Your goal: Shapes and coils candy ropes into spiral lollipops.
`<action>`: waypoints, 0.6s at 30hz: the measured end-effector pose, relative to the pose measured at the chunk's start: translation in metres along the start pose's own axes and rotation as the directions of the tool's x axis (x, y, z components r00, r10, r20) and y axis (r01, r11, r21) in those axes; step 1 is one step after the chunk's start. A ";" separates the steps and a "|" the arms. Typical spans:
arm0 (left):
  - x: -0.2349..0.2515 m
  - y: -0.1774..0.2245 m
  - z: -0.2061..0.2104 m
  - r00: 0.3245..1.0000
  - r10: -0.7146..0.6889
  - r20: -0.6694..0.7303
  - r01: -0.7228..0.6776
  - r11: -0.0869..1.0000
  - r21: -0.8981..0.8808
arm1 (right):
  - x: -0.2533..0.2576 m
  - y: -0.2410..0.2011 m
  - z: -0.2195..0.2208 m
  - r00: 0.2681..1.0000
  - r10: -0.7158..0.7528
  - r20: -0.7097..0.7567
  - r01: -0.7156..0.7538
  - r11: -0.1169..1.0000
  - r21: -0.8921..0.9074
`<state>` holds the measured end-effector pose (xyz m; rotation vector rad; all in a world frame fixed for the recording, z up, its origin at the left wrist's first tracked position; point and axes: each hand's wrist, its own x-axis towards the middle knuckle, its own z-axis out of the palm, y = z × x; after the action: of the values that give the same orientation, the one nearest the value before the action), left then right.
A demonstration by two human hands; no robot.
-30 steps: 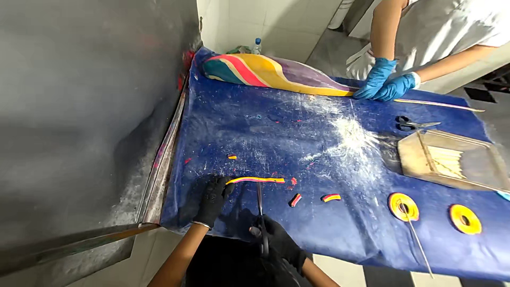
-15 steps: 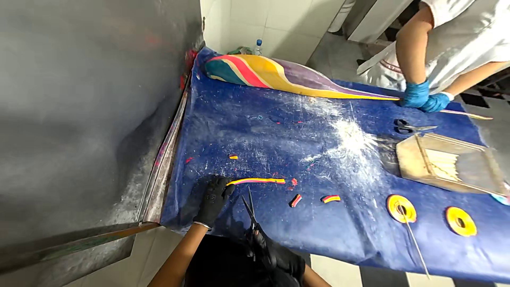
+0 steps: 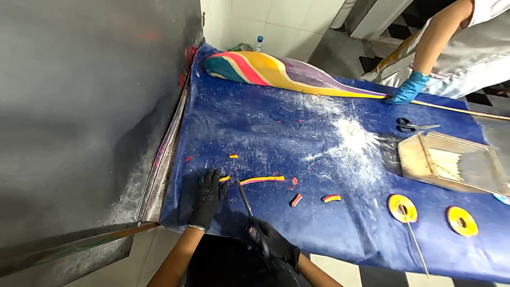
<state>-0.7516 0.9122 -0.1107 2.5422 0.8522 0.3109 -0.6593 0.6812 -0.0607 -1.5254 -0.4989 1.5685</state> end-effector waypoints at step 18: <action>0.036 0.061 0.027 0.934 0.207 0.292 -0.246 0.964 0.101 | 0.014 0.006 -0.042 0.966 0.071 -0.250 -0.089 0.994 -0.064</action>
<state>-0.6827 0.8819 -0.1028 2.7301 0.4872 -0.0421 -0.6195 0.6775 -0.0809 -1.7894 -0.3609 1.4064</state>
